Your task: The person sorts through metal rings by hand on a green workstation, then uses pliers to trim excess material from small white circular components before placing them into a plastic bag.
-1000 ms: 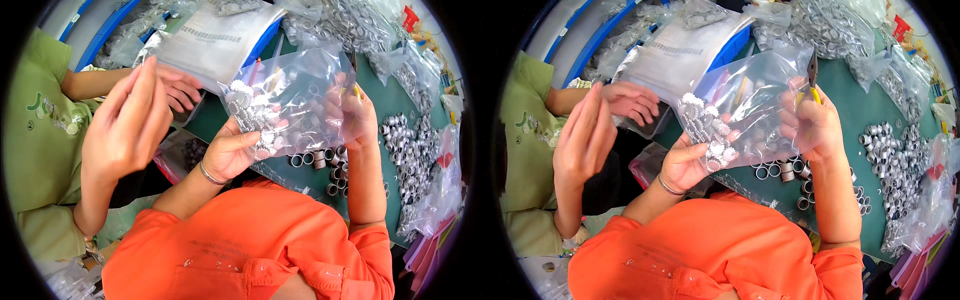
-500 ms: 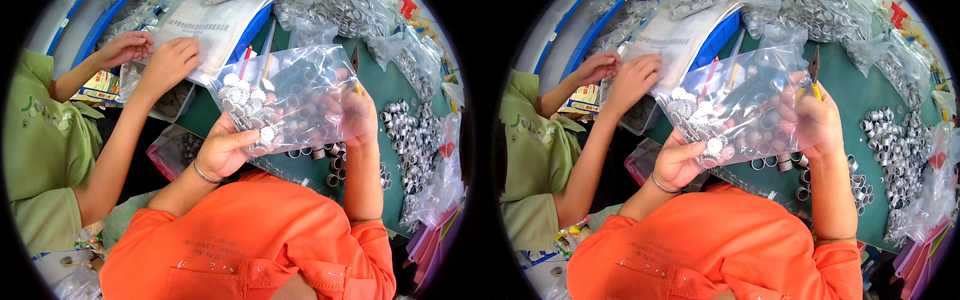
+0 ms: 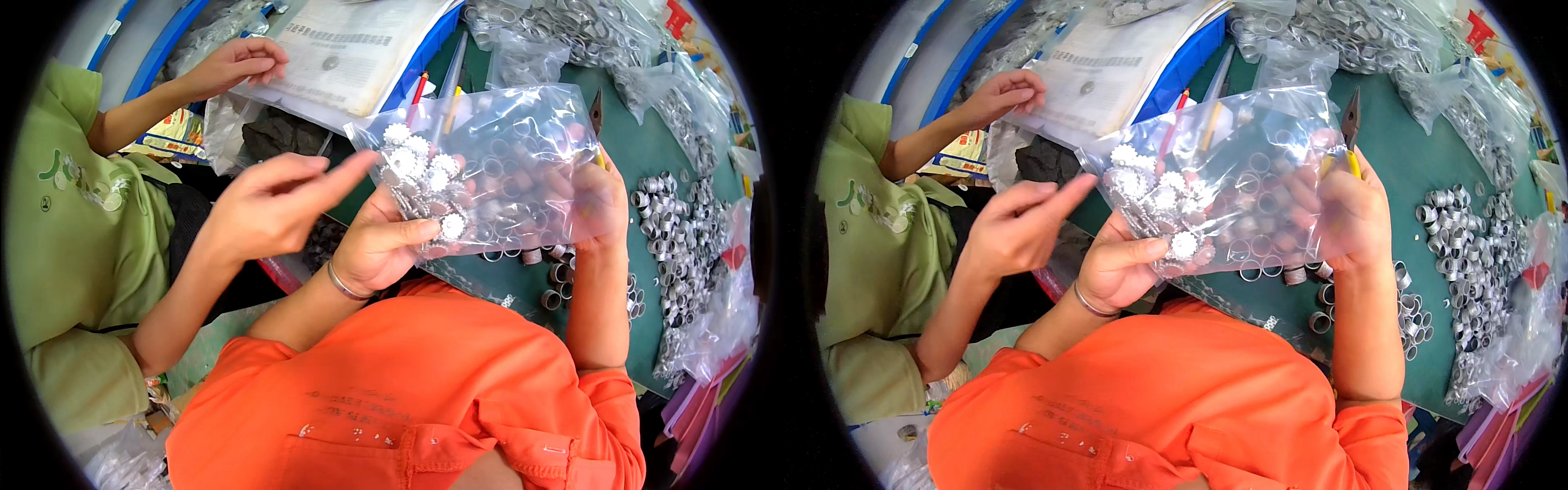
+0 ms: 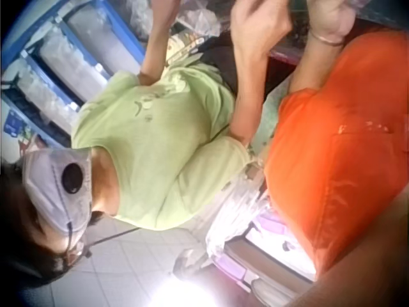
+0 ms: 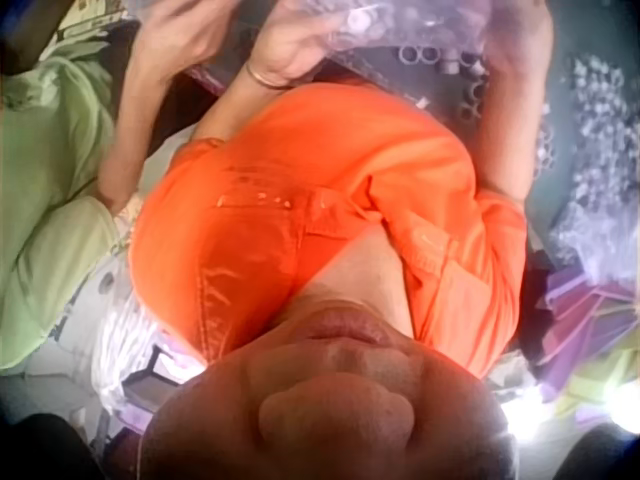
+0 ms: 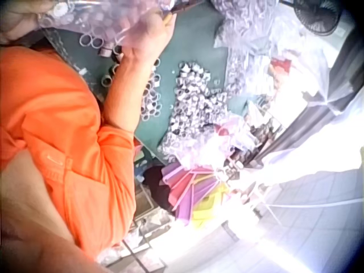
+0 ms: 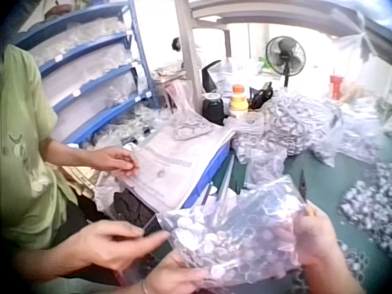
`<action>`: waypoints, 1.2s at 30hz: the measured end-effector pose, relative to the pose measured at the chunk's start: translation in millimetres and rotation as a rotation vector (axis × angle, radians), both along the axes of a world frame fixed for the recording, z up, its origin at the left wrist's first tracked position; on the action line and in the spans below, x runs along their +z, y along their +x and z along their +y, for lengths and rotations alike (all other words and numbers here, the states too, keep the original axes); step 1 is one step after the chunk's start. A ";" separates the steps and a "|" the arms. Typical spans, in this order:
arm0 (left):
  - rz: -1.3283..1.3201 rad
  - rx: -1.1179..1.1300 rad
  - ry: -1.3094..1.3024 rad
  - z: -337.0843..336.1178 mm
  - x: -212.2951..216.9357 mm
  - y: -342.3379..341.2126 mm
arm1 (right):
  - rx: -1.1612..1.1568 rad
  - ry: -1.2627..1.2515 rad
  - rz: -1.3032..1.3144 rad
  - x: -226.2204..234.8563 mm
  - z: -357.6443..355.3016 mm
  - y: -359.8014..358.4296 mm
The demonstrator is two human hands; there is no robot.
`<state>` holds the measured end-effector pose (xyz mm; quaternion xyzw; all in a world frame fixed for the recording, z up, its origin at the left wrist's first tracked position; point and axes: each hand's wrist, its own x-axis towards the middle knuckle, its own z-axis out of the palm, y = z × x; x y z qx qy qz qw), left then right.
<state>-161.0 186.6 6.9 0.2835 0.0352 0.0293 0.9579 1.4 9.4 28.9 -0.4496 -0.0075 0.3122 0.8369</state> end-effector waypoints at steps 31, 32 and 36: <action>0.045 -0.002 0.008 4.1 -1.8 -1.2 | -0.037 0.002 0.059 4.2 3.9 -4.9; 0.043 -0.001 0.007 3.8 -2.8 -2.2 | -0.038 -0.009 0.057 5.3 3.8 -6.3; 0.054 0.009 0.035 1.2 -6.6 -4.4 | -0.047 -0.001 0.040 2.0 1.9 -9.1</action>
